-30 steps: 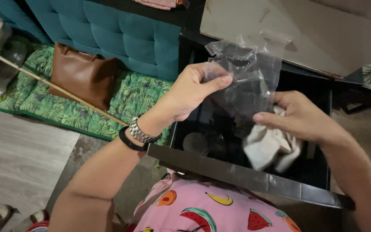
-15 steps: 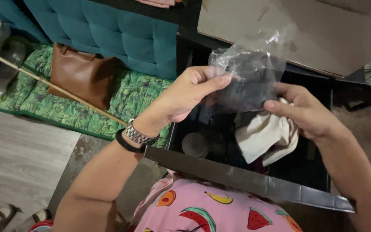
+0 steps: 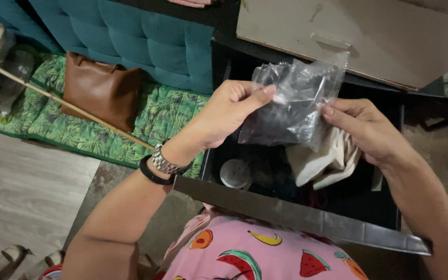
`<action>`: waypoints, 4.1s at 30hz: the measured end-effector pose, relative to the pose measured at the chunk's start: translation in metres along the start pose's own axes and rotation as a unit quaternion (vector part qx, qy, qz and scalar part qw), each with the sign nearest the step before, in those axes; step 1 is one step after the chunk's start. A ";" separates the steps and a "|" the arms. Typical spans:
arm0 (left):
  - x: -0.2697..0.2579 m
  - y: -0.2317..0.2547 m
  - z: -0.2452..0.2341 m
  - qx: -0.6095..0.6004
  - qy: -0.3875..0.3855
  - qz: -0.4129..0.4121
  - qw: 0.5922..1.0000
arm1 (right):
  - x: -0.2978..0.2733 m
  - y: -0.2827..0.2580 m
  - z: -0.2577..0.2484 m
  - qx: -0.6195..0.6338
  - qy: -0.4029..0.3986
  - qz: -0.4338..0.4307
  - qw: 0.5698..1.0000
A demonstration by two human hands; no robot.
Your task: The person wipes various small items with a white cloth while standing at an open drawer. They handle a plastic-wrapped object, a black pouch, a ruler, a blue package, a calendar, and a small red item, wiping each one and placing it back into the drawer.
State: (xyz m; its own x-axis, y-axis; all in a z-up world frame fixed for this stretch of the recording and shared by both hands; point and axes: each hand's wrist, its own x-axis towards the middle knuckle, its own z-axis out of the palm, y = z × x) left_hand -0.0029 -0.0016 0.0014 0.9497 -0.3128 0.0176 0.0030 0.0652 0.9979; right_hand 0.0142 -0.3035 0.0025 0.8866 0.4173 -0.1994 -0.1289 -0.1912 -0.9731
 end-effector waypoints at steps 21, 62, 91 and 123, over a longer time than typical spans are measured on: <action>-0.005 0.009 -0.001 -0.038 -0.094 0.038 0.994 | -0.001 -0.016 0.010 -0.038 0.071 -0.074 0.994; -0.006 -0.002 -0.003 -0.107 -0.003 0.125 0.986 | -0.012 -0.025 0.015 -0.159 0.069 -0.112 0.978; -0.011 0.016 0.003 -0.001 -0.081 0.105 0.991 | -0.008 -0.014 0.009 -0.045 0.119 -0.127 0.984; -0.004 0.007 0.005 -0.022 -0.091 0.054 0.994 | 0.007 -0.025 0.050 0.035 -0.043 -0.037 0.998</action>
State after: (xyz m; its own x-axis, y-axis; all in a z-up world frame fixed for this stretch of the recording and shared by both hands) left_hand -0.0079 -0.0050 0.0083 0.8731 -0.4674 0.1389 -0.0783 0.1469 0.9861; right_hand 0.0010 -0.2514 0.0197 0.8541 0.5027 -0.1338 -0.0986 -0.0961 -0.9905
